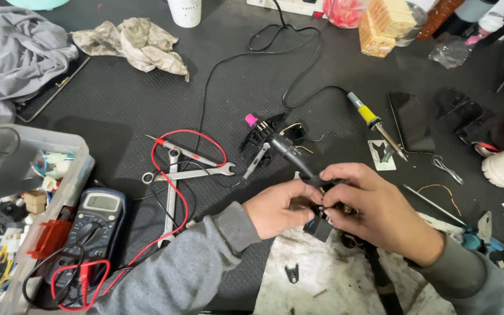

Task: The person holds a smartphone displaying a reference image while manipulating wires and components of a disassembled electronic device. They use a screwdriver to adjust parts and a flashlight to illuminate the interior of the device.

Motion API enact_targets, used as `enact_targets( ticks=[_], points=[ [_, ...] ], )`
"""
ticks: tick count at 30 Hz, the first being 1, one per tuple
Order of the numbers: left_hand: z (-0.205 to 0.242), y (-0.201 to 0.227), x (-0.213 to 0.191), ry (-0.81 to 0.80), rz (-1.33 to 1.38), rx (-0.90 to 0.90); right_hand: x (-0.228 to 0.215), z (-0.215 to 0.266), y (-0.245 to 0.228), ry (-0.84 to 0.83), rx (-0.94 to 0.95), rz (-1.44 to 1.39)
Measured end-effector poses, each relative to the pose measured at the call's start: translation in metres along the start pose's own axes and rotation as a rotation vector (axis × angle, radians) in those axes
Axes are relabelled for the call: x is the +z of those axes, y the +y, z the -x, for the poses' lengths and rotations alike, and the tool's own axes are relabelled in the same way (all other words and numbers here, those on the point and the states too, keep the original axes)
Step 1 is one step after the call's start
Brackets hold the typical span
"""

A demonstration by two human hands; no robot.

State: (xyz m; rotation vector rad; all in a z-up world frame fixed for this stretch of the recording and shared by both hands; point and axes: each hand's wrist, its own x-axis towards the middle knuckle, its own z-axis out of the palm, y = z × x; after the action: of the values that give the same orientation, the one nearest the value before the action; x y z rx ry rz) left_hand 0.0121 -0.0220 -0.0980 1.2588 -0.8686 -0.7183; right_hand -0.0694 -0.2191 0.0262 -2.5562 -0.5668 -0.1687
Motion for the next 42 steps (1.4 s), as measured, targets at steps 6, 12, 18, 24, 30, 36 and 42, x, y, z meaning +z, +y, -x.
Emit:
enact_targets(
  ticks=[6,12,18,24,30,36,42],
  points=[
    [-0.003,-0.01,-0.002,-0.148,0.265,-0.044,0.002,0.008,0.014,-0.022,0.089,-0.273],
    [0.002,0.02,0.009,-0.185,0.365,-0.133,-0.002,0.01,0.02,0.073,0.016,-0.262],
    [0.005,0.023,0.018,-0.087,0.467,-0.152,-0.007,0.002,0.012,0.09,-0.058,-0.183],
    [0.004,0.03,0.02,-0.047,0.434,-0.188,-0.019,0.0,0.001,0.011,-0.018,-0.076],
    [0.004,0.026,0.022,-0.052,0.423,-0.158,-0.03,-0.005,-0.001,-0.023,-0.126,-0.09],
    [0.005,0.026,0.024,-0.066,0.437,-0.133,-0.034,-0.009,-0.007,-0.089,-0.044,-0.095],
    [0.005,0.035,0.024,-0.052,0.462,-0.121,-0.038,-0.015,-0.012,-0.151,0.059,-0.08]
  ],
)
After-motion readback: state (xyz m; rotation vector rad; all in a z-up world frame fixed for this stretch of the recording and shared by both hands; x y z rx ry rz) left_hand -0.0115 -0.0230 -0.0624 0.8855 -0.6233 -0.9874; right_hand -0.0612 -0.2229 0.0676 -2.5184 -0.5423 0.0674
